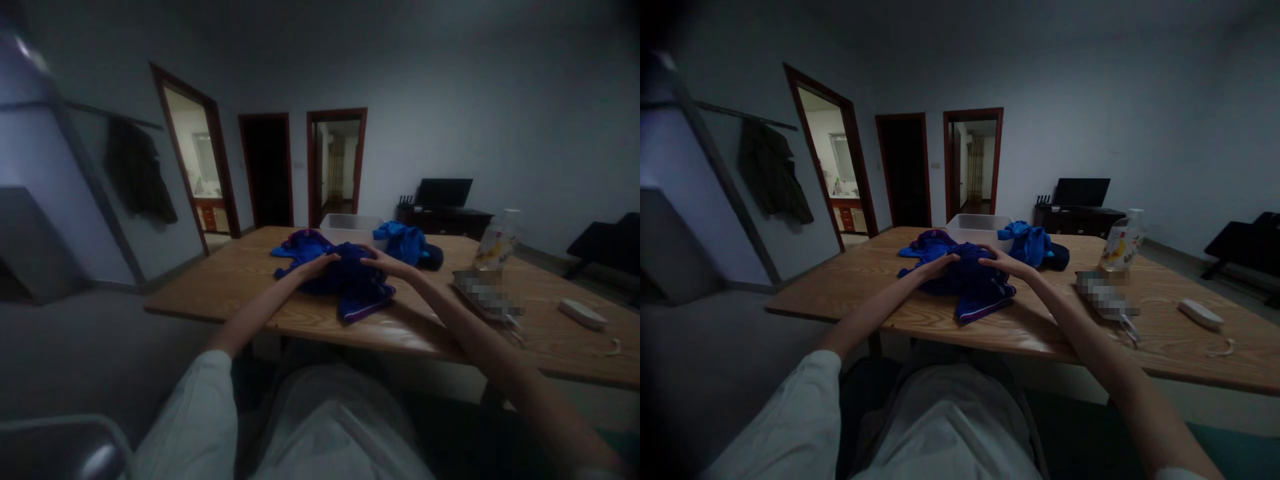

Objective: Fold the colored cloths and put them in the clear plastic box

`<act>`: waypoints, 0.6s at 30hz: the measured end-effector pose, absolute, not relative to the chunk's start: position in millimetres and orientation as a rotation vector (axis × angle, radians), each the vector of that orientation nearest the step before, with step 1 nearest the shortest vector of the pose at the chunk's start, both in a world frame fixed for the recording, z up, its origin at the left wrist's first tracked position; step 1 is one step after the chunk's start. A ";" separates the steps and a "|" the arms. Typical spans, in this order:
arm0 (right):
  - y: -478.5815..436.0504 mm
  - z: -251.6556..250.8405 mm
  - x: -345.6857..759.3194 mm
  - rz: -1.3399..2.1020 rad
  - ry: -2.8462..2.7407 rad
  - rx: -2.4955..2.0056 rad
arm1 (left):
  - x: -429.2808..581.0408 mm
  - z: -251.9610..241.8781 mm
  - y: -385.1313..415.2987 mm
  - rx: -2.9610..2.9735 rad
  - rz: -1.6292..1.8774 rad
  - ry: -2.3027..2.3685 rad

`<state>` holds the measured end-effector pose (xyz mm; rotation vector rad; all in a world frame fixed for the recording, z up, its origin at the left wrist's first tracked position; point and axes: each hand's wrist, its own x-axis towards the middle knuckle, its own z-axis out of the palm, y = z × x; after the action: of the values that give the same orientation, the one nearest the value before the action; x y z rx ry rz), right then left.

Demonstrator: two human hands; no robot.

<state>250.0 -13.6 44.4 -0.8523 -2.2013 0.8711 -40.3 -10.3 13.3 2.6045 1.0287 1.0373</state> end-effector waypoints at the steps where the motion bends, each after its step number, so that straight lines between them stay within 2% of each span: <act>1: -14.7 43.5 249.9 0.892 -2.216 -0.876 | -41.4 13.8 -7.2 2.523 1.028 1.008; 5: -14.0 38.3 247.9 0.968 -2.290 -0.853 | -34.7 16.0 5.1 2.230 1.057 0.942; 8: -8.9 31.1 244.3 0.932 -2.332 -0.814 | -27.5 15.3 8.0 2.234 1.088 0.910; 18: 5.6 27.9 249.7 0.291 -2.189 -0.757 | -26.5 15.5 4.4 2.352 1.118 1.135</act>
<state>249.7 5.6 27.9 -0.7568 -2.1892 0.2907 -26.5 4.4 15.5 2.3521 1.1353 1.1185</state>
